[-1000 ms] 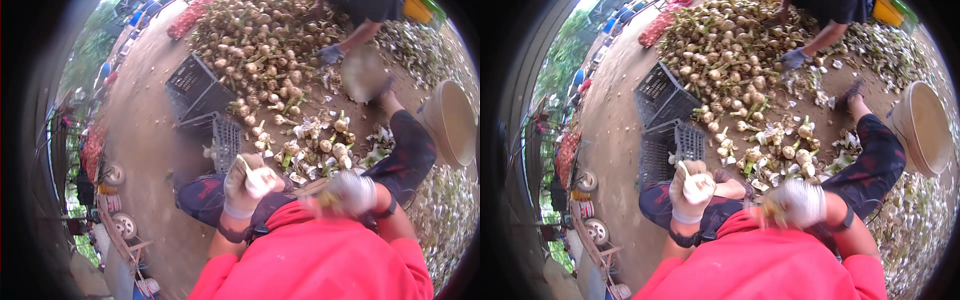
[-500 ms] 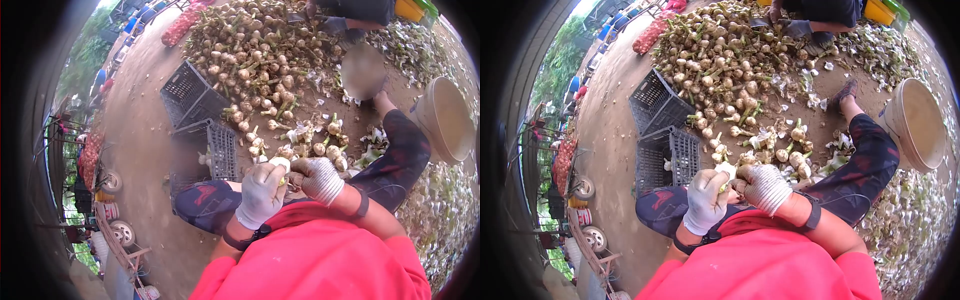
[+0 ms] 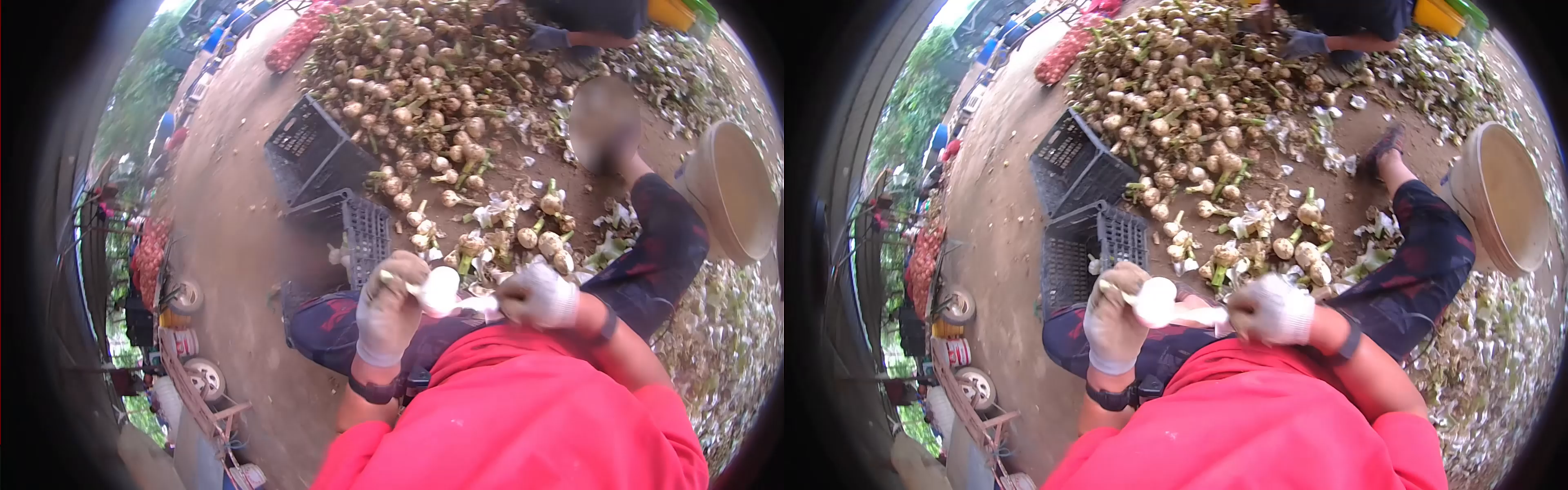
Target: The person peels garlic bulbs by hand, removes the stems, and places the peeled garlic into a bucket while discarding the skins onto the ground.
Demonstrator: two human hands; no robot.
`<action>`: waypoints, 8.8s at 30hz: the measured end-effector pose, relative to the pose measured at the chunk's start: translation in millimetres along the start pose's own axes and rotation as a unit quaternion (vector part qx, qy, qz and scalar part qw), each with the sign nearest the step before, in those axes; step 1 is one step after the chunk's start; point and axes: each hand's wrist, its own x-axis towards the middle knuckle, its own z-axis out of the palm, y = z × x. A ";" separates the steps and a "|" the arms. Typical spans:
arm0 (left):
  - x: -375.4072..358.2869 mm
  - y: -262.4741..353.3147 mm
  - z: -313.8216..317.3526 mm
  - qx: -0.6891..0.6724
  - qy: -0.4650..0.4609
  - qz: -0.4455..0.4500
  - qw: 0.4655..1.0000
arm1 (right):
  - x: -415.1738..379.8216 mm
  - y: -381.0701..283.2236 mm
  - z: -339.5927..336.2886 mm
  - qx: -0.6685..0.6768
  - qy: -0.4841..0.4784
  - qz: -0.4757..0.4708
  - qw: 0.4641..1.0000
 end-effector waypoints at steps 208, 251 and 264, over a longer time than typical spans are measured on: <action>72.6 -186.5 -211.3 0.301 0.474 -0.321 0.763 | 101.3 118.3 -42.8 -0.307 -0.079 0.208 0.925; 33.6 -51.1 9.5 -0.028 -0.023 -0.362 0.932 | -8.1 18.0 -14.2 0.486 0.050 0.068 0.870; 40.5 -76.1 7.9 0.188 0.032 -0.184 0.964 | 19.7 29.0 -12.2 -0.092 0.201 -0.102 0.970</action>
